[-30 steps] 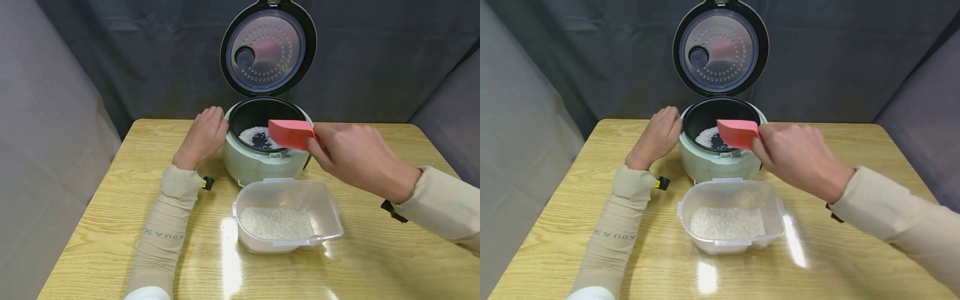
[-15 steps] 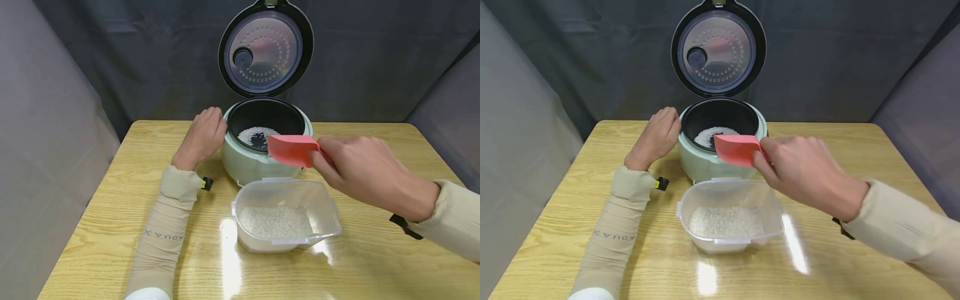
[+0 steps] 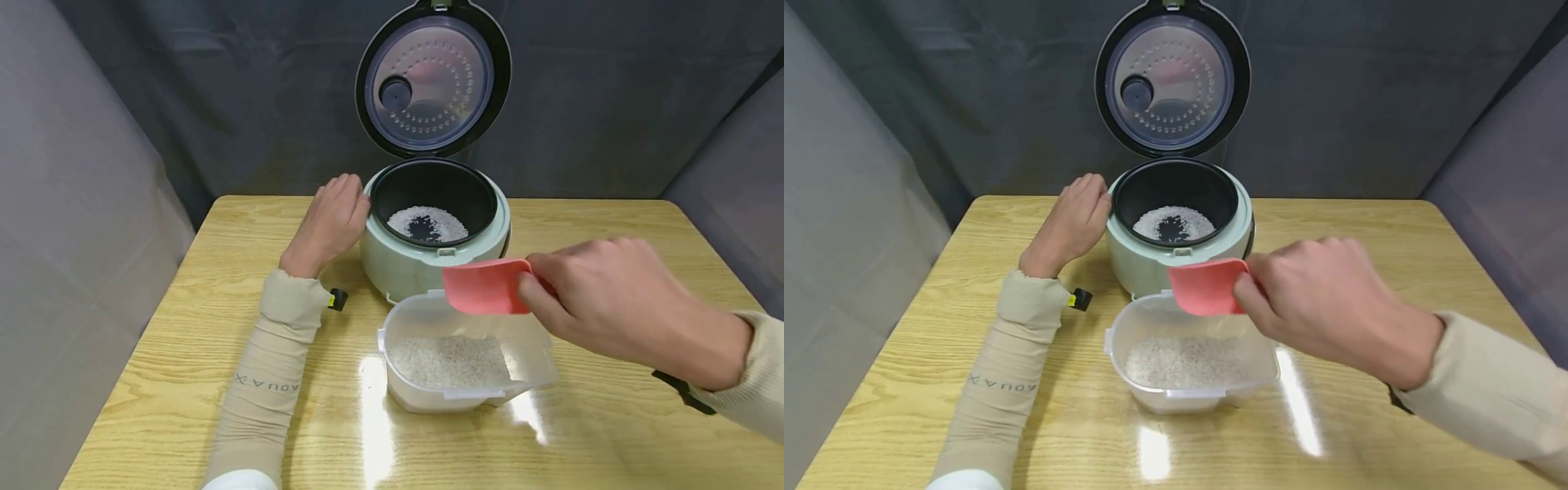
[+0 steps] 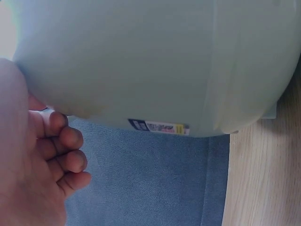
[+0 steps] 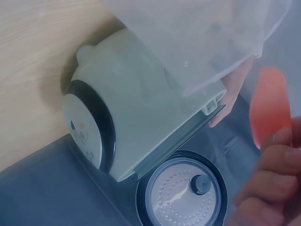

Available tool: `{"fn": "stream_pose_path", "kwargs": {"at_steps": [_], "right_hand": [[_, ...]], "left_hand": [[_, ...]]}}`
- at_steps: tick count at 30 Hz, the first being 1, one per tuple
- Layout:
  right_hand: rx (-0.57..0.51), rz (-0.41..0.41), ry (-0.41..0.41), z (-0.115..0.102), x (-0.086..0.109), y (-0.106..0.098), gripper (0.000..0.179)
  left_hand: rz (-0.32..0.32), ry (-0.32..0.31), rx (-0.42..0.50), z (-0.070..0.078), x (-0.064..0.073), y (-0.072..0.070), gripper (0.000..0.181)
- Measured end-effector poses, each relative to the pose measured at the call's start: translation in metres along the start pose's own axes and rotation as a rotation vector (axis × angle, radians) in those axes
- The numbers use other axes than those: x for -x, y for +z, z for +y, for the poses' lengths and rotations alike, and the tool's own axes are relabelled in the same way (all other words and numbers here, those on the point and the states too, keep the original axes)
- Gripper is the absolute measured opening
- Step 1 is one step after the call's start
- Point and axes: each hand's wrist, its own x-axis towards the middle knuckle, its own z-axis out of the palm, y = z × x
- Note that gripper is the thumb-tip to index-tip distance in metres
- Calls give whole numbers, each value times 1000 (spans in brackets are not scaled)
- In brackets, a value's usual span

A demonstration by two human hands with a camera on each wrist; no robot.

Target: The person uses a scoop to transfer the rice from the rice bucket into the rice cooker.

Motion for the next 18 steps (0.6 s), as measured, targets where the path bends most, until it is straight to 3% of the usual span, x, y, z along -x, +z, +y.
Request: {"fn": "stream_pose_path", "kwargs": {"at_steps": [18], "right_hand": [[90,-122,-11,-13,7,2,35]], "left_hand": [[0,-9,8,-1,-1,1,26]]}}
